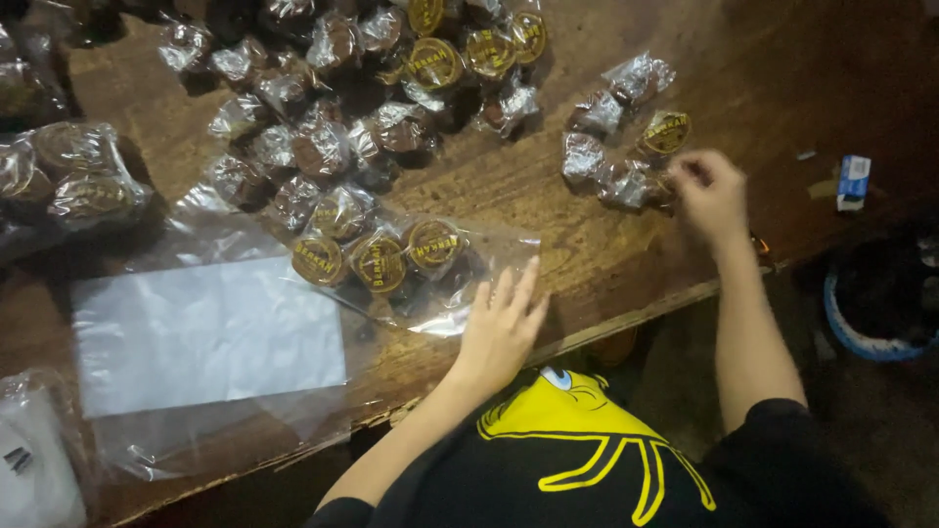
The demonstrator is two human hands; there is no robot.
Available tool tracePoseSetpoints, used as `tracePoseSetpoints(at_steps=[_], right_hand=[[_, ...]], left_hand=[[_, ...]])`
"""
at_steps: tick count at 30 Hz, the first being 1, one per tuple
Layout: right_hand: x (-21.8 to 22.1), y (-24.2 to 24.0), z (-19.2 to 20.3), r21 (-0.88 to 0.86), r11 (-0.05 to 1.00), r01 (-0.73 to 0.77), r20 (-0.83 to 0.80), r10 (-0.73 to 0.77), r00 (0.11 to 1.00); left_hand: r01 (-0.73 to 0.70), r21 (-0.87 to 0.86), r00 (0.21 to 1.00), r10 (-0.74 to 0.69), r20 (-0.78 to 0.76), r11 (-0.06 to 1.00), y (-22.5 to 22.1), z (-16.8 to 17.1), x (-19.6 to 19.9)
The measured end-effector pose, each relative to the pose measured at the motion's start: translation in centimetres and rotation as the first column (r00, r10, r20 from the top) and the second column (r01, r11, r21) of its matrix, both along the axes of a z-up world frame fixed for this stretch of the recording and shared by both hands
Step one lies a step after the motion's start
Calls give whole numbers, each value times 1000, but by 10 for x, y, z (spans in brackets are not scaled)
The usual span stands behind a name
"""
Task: Packing individually wrapped bread rolls into larger plastic bags and sealing them with a manual tool.
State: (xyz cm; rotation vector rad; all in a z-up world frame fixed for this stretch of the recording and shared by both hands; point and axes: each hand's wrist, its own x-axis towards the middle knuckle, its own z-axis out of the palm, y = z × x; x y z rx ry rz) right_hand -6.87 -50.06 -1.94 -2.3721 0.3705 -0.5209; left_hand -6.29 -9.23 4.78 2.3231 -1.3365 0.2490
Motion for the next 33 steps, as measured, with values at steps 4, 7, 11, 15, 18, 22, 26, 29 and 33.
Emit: tracePoseSetpoints(at_steps=[4, 7, 11, 15, 18, 22, 26, 29, 33], right_hand=[[73, -21, 32, -214, 977, 4, 222, 44, 974], [126, 49, 108, -102, 990, -97, -306, 62, 950], [153, 60, 97, -162, 966, -201, -681, 38, 731], [154, 16, 34, -29, 995, 95, -85, -97, 992], [149, 22, 66, 788, 571, 231, -11, -362, 932], [158, 81, 124, 783, 550, 292, -265, -130, 955], [193, 166, 130, 602, 779, 173, -456, 158, 876], [213, 203, 74, 286, 954, 87, -522, 79, 850], [202, 212, 45, 71, 997, -12, -362, 37, 931]], left_hand=[[-105, -23, 983, 107, 146, 994, 1, 2, 9], [-142, 168, 984, 121, 129, 976, 5, 5, 10], [-114, -13, 984, 111, -141, 993, 9, 0, 10], [-124, -260, 940, 30, -339, 957, 20, -8, 11], [-138, -185, 933, 65, -353, 973, 19, -15, 12], [-115, -52, 893, 80, -442, 992, 10, -25, 5], [-216, -97, 834, 132, -536, 972, 8, -14, 7], [-238, -112, 838, 146, -526, 965, 10, -11, 6], [-173, -87, 952, 145, -268, 981, 14, -5, 7]])
